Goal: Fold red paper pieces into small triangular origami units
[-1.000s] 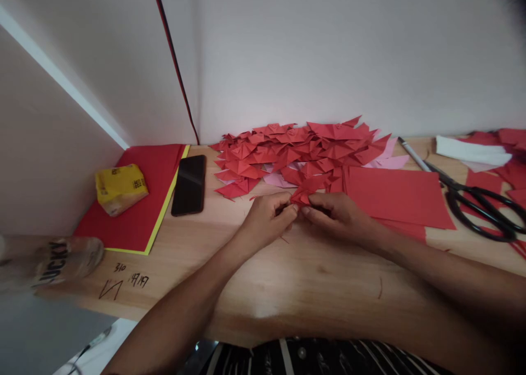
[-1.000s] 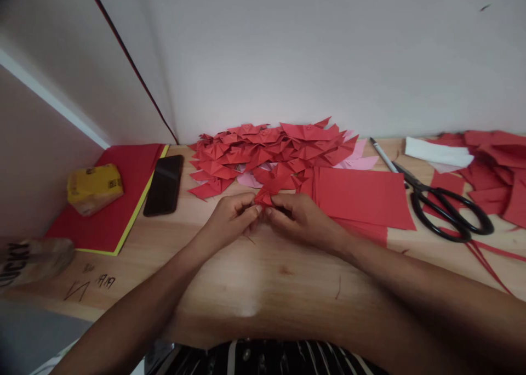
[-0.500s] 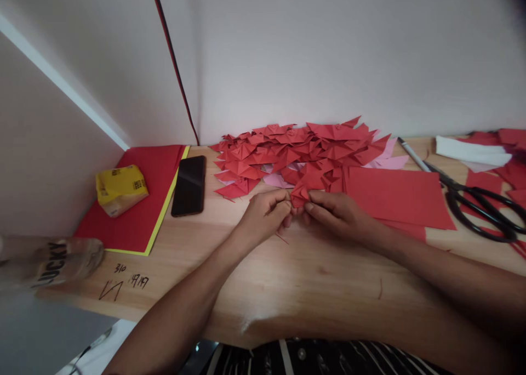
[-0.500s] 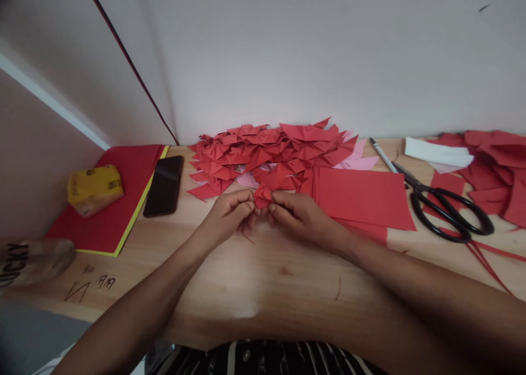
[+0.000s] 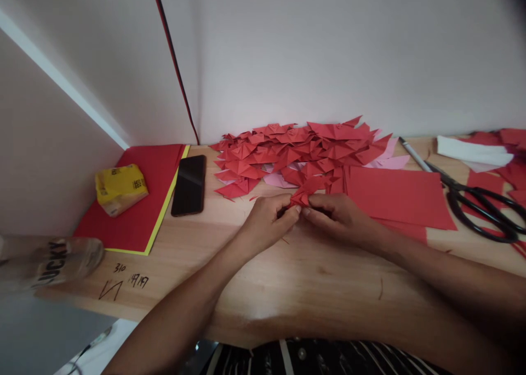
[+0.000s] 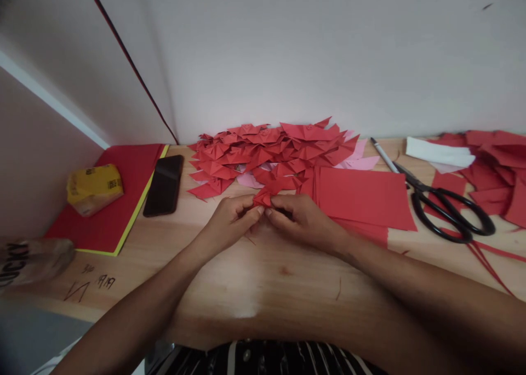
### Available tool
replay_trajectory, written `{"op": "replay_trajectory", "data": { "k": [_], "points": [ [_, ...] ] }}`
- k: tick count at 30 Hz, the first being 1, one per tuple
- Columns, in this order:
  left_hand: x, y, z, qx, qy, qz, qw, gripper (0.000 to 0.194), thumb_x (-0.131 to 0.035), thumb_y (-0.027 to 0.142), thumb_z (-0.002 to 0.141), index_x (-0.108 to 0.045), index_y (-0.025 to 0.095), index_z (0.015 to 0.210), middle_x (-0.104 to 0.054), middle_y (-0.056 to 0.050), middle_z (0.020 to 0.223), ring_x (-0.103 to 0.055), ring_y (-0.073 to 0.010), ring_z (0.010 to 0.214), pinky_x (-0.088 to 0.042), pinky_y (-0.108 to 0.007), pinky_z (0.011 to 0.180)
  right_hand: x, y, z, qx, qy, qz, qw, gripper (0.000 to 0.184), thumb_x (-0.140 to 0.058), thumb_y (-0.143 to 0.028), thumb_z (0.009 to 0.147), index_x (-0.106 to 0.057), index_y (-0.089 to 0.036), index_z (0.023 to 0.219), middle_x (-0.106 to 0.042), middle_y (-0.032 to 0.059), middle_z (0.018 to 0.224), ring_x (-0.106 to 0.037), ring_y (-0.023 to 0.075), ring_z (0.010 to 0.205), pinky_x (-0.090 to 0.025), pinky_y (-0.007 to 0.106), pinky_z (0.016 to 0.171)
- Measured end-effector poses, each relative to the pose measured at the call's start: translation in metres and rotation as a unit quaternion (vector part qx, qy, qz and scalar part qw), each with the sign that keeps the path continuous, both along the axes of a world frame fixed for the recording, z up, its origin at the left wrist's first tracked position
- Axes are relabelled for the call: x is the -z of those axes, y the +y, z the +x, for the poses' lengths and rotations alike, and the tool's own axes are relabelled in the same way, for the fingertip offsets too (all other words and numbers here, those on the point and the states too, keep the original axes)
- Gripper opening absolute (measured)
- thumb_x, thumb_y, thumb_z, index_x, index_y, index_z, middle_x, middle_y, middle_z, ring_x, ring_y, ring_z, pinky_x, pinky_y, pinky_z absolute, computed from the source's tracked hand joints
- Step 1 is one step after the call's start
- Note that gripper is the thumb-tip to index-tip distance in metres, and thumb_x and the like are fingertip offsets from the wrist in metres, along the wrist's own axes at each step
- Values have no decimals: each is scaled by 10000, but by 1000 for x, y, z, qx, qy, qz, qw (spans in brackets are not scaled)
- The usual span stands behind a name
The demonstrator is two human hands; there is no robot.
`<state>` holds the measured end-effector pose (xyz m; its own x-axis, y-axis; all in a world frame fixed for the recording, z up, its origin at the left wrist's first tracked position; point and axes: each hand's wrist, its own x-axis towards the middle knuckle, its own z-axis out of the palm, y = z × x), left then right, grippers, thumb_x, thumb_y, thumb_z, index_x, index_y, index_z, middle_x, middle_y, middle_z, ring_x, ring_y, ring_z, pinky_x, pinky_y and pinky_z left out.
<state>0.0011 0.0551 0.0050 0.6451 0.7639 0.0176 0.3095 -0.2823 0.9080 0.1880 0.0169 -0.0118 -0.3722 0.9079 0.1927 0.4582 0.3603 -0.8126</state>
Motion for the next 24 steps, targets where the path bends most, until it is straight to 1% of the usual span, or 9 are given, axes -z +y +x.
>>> {"op": "replay_trajectory", "data": {
  "k": [3,6,9,12,14,16,18,20,24],
  "points": [
    [-1,0,0,-5,7,-15,1000,205,-454,183,848,-503,154,650,-439,43,579,-417,-86,556,-311,-209,545,2,0,0,2,-10,-4,1000,217,-452,-171,893,-461,-194,677,-454,-28,633,-428,115,598,-345,246,573],
    [0,0,0,-5,2,-45,999,207,-419,168,841,-492,160,647,-475,36,570,-444,-88,537,-339,-209,540,1,0,1,1,-12,-19,1000,206,-421,-173,896,-491,-189,703,-495,-7,667,-459,127,620,-364,258,588],
    [2,0,-1,-2,-11,-67,998,212,-401,183,858,-504,165,674,-504,32,577,-466,-89,527,-364,-207,541,-2,1,2,-2,-3,-40,999,221,-396,-198,914,-511,-182,725,-531,16,710,-488,137,638,-382,269,600],
    [4,1,-2,-10,-20,-82,996,221,-410,219,876,-494,170,678,-502,35,573,-463,-86,502,-361,-208,520,-5,0,2,3,19,-57,998,265,-388,-254,945,-493,-187,712,-499,3,687,-472,125,610,-379,261,578],
    [4,1,-2,-14,-17,-76,997,240,-421,230,879,-483,170,656,-499,36,561,-458,-86,499,-356,-210,520,-5,0,2,12,26,-60,998,284,-404,-301,958,-493,-190,713,-468,-13,666,-448,116,589,-367,252,558],
    [2,1,-2,-12,-6,-55,998,260,-439,230,877,-474,167,628,-488,37,552,-451,-86,514,-343,-211,530,-5,0,1,19,21,-62,998,271,-441,-331,949,-518,-185,734,-467,-18,661,-442,115,589,-360,247,547],
    [0,0,-1,-9,8,-31,999,260,-457,223,872,-478,163,620,-469,40,556,-437,-86,536,-322,-212,536,-5,0,0,15,13,-60,998,247,-468,-326,933,-540,-180,747,-490,-14,664,-453,116,596,-362,243,544],
    [-1,0,0,-8,18,-15,1000,247,-468,218,869,-489,160,630,-449,44,563,-418,-85,548,-304,-214,539,-5,0,-1,13,6,-51,999,241,-476,-305,921,-528,-184,720,-486,-18,646,-443,112,584,-358,240,539],
    [-2,-1,1,-9,26,-10,1000,239,-469,224,868,-506,156,642,-423,48,566,-390,-86,551,-281,-219,532,-5,1,-1,14,-11,-30,999,254,-468,-270,912,-481,-193,670,-447,-29,613,-408,105,561,-347,238,537]
  ]
}}
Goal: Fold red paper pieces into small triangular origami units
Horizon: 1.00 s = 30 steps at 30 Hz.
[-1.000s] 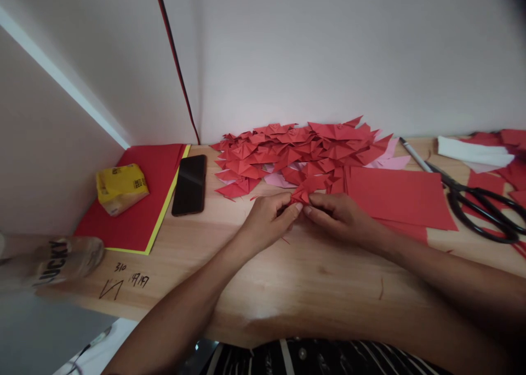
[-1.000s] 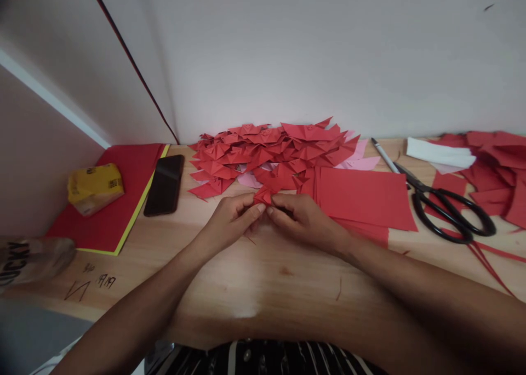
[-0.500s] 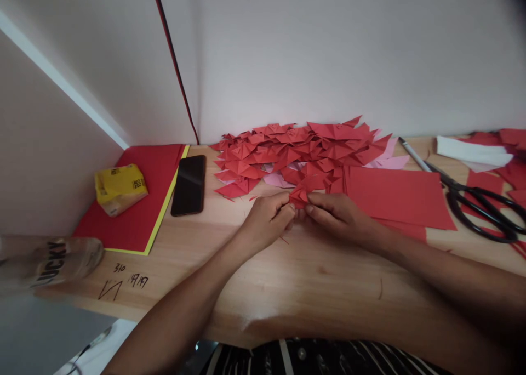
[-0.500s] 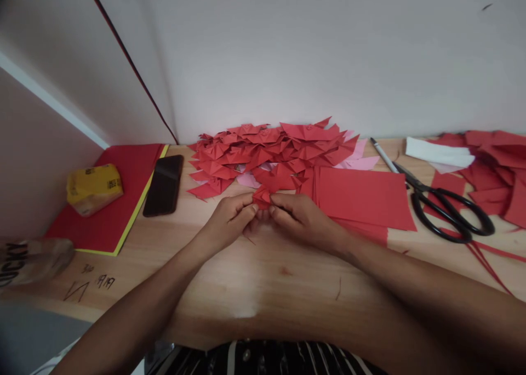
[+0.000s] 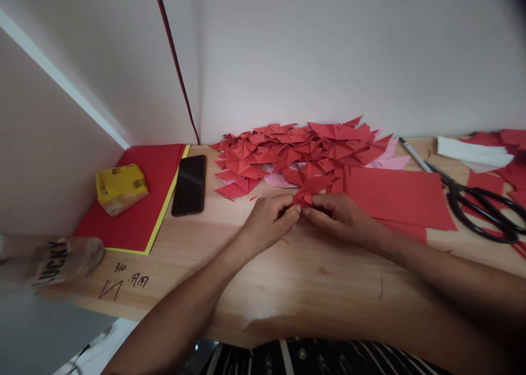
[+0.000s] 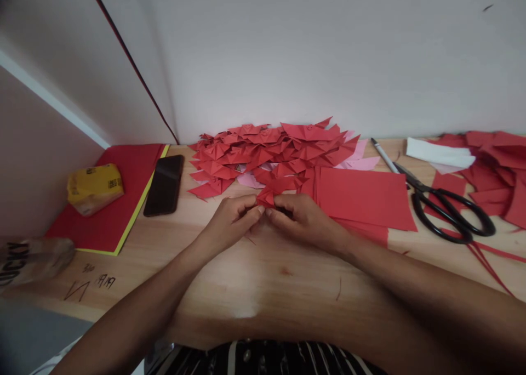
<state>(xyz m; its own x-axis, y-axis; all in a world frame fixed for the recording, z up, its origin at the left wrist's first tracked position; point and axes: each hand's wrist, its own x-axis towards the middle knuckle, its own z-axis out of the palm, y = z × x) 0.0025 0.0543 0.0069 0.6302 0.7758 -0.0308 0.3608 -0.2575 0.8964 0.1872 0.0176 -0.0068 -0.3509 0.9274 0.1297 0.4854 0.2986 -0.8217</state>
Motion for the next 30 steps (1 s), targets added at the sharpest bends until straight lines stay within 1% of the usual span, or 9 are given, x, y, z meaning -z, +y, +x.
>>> {"op": "replay_trajectory", "data": {
  "k": [3,5,8,12,16,19,23,30],
  "points": [
    [1,0,-1,-4,3,-9,1000,243,-459,207,858,-492,158,622,-427,46,557,-397,-87,542,-291,-215,527,0,0,0,-10,-3,7,1000,256,-453,-239,910,-455,-198,657,-436,-33,602,-403,106,559,-348,241,546],
    [1,1,-1,-7,1,-32,999,248,-444,201,857,-487,161,617,-453,41,546,-421,-89,531,-314,-211,525,1,-1,0,-18,-2,14,1000,256,-438,-215,912,-446,-199,657,-442,-32,603,-408,107,559,-352,243,552],
    [4,2,-2,-9,-21,-61,998,246,-419,192,860,-498,162,629,-489,37,542,-449,-87,516,-345,-203,521,2,-1,2,-22,-2,21,1000,244,-421,-196,924,-478,-191,686,-495,-15,634,-452,115,586,-371,248,576],
    [7,3,-3,-8,-46,-76,996,264,-406,196,873,-480,164,621,-502,36,547,-463,-77,494,-365,-192,503,4,0,4,-35,16,16,999,243,-398,-194,951,-526,-179,745,-564,11,708,-512,122,643,-408,252,630],
    [7,3,-3,-5,-60,-86,995,268,-410,221,892,-482,164,640,-497,40,556,-455,-70,477,-365,-188,487,4,1,4,-36,27,14,999,260,-401,-224,969,-519,-186,741,-543,4,702,-498,119,627,-405,247,612],
    [6,2,-3,3,-63,-79,995,258,-444,256,893,-492,162,657,-481,41,561,-445,-73,494,-350,-189,485,2,0,3,-24,27,3,999,280,-413,-257,971,-480,-196,707,-489,-13,663,-457,112,591,-385,240,572],
    [6,1,-2,1,-53,-45,998,258,-476,288,888,-504,161,665,-460,42,567,-426,-80,519,-321,-197,495,1,0,1,-12,31,-1,999,295,-428,-299,966,-427,-205,687,-429,-26,645,-416,107,579,-354,235,537],
    [3,1,0,-5,-17,-8,1000,260,-462,231,863,-479,164,612,-424,41,557,-398,-91,550,-285,-221,532,3,0,1,-12,18,-3,1000,271,-438,-278,953,-454,-194,697,-441,-23,658,-430,109,599,-352,240,553]
  ]
}}
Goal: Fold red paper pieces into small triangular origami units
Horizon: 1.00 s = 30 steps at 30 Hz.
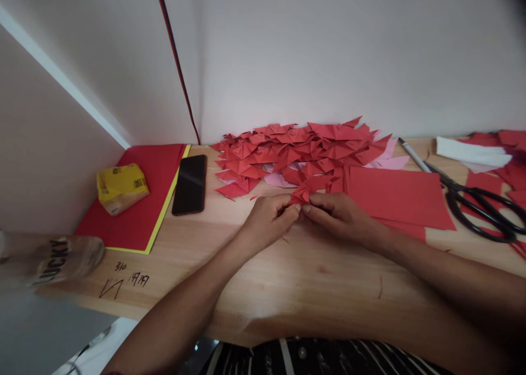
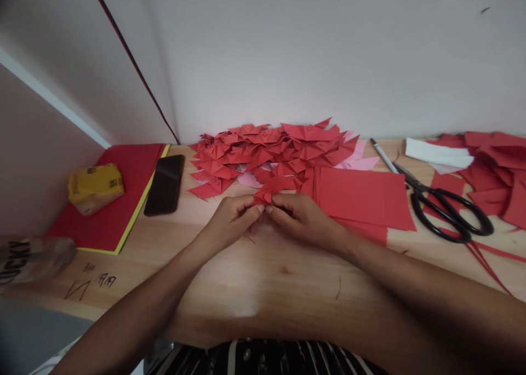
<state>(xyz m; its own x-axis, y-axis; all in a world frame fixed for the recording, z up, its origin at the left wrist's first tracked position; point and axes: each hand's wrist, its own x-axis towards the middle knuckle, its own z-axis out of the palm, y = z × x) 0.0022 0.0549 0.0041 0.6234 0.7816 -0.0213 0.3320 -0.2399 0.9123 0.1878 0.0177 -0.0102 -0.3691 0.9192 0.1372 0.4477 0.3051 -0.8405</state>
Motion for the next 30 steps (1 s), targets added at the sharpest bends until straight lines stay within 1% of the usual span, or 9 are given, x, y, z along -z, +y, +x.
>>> {"op": "replay_trajectory", "data": {
  "k": [3,7,13,17,20,23,26,30],
  "points": [
    [-2,-1,0,-5,23,3,1000,262,-446,197,848,-462,166,589,-426,40,542,-400,-94,546,-281,-228,535,0,0,0,-2,-7,15,1000,264,-449,-259,943,-468,-191,689,-450,-26,644,-430,110,591,-344,244,554],
    [-4,-2,0,-1,31,1,1000,267,-425,189,846,-468,169,584,-477,32,540,-437,-102,542,-319,-229,553,-1,0,-1,-2,-14,26,1000,266,-441,-237,941,-486,-191,683,-458,-28,625,-429,110,579,-347,247,564],
    [-2,-1,-2,10,15,-28,999,244,-391,174,843,-504,173,627,-519,24,546,-479,-112,546,-369,-229,571,-3,0,0,-6,-9,11,1000,254,-424,-248,945,-517,-196,714,-510,-13,651,-469,123,603,-364,252,575],
    [1,1,-2,22,-8,-45,999,260,-372,176,855,-501,174,630,-524,19,558,-491,-113,560,-384,-229,587,-1,0,1,-2,7,-3,1000,256,-406,-235,948,-471,-199,703,-503,-9,680,-482,121,617,-377,250,583],
    [1,1,-2,19,-19,-51,998,270,-378,198,874,-499,171,634,-509,23,557,-478,-108,553,-374,-225,574,0,0,2,2,16,-2,1000,270,-408,-232,949,-422,-203,681,-463,-18,671,-454,112,602,-367,243,569],
    [-1,1,-2,12,-19,-33,999,251,-439,233,879,-498,166,644,-481,35,574,-443,-96,547,-334,-221,547,0,0,1,8,18,-6,1000,281,-422,-266,955,-410,-204,681,-436,-25,661,-431,108,590,-354,239,555],
    [-1,0,-1,8,-20,-8,1000,233,-478,247,879,-506,161,664,-447,42,599,-406,-90,572,-304,-219,548,-1,0,0,10,14,-7,1000,293,-443,-302,951,-414,-204,676,-414,-30,647,-412,107,581,-339,238,541],
    [0,0,0,2,-8,5,1000,247,-478,248,882,-508,158,654,-420,43,593,-385,-94,580,-291,-225,557,-2,0,-1,1,1,6,1000,273,-445,-274,945,-445,-198,682,-430,-30,643,-412,108,584,-338,241,554]
  ]
}}
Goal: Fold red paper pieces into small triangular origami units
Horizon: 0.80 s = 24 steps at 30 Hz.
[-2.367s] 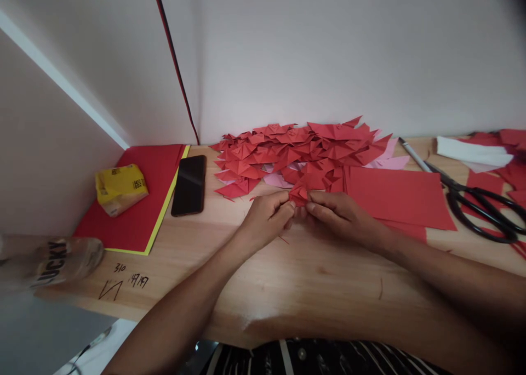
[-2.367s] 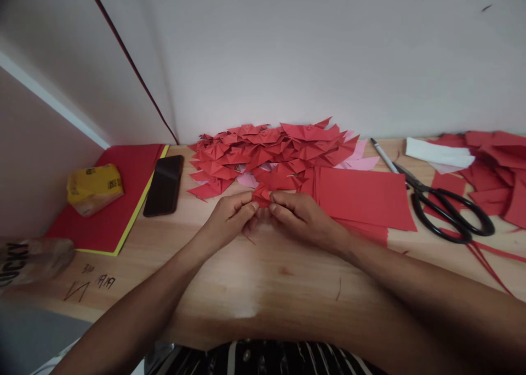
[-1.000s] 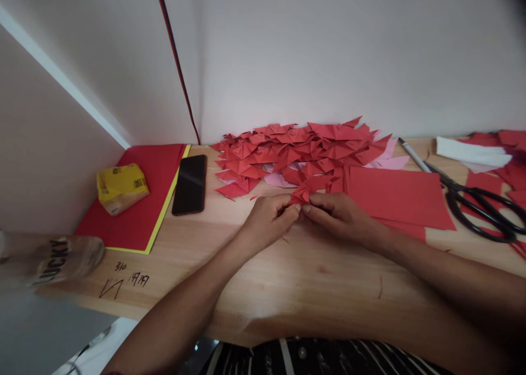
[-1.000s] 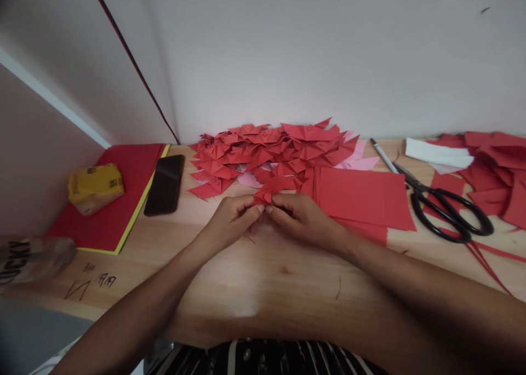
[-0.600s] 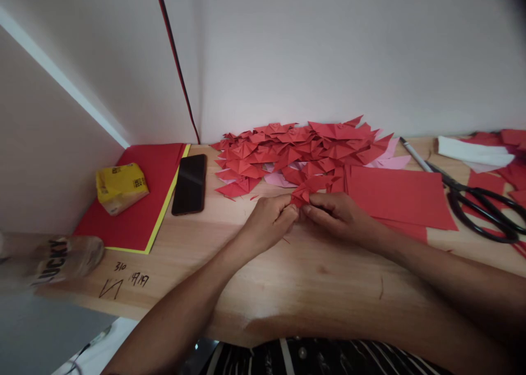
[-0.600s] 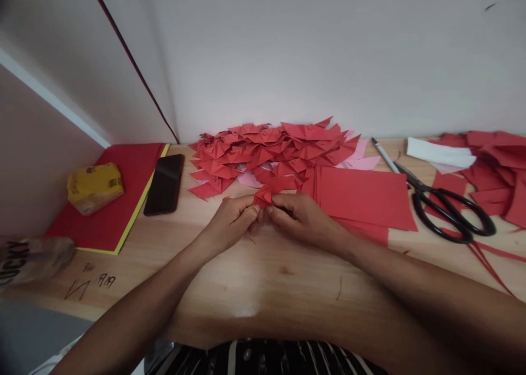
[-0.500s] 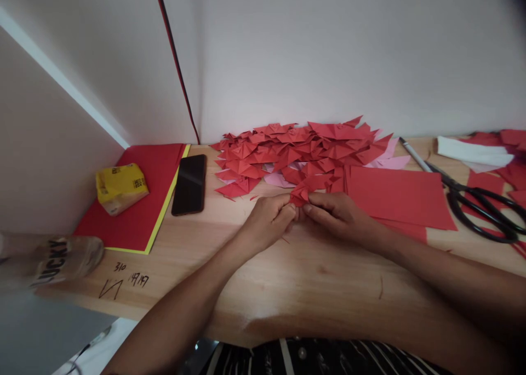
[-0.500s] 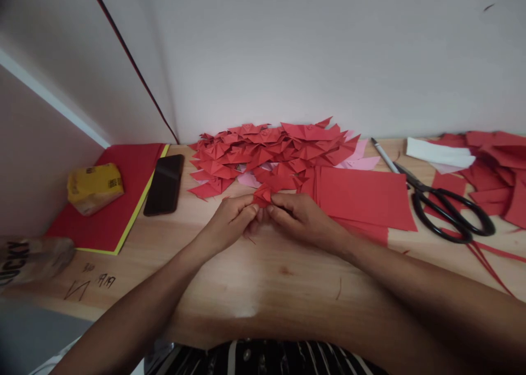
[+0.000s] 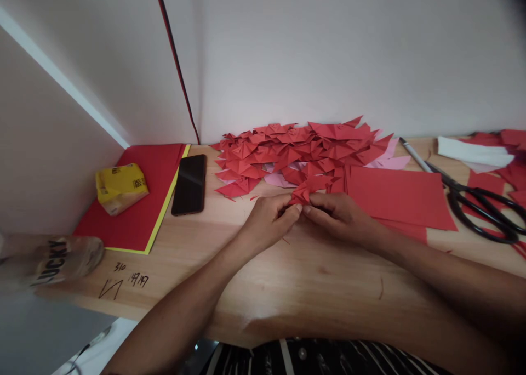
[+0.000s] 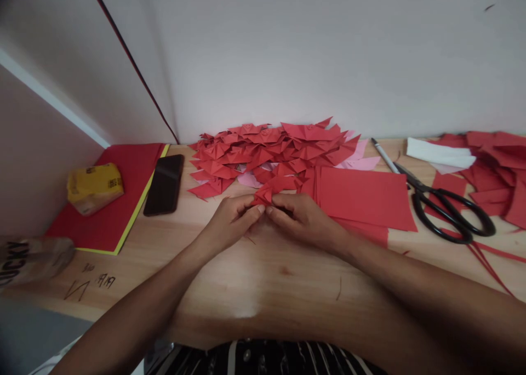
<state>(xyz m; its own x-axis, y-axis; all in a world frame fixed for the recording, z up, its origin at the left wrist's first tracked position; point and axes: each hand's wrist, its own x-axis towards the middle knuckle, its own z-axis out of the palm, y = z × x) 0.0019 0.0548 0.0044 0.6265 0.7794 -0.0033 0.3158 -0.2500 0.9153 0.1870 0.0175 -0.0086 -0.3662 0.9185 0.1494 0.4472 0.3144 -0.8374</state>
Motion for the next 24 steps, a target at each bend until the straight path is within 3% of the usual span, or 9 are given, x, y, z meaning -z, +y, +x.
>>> {"op": "replay_trajectory", "data": {
  "k": [8,24],
  "points": [
    [-2,-1,1,-1,42,4,999,244,-438,175,847,-465,164,605,-460,38,564,-426,-100,569,-305,-235,570,2,1,0,-4,-18,23,1000,262,-439,-213,926,-432,-197,665,-441,-34,612,-405,107,576,-325,245,561],
    [-1,-1,-1,7,23,-29,999,260,-393,195,877,-499,168,641,-516,24,558,-468,-107,548,-357,-231,575,1,1,0,-10,6,32,999,237,-420,-128,908,-477,-195,688,-514,-25,646,-452,113,604,-344,252,591]
  ]
}}
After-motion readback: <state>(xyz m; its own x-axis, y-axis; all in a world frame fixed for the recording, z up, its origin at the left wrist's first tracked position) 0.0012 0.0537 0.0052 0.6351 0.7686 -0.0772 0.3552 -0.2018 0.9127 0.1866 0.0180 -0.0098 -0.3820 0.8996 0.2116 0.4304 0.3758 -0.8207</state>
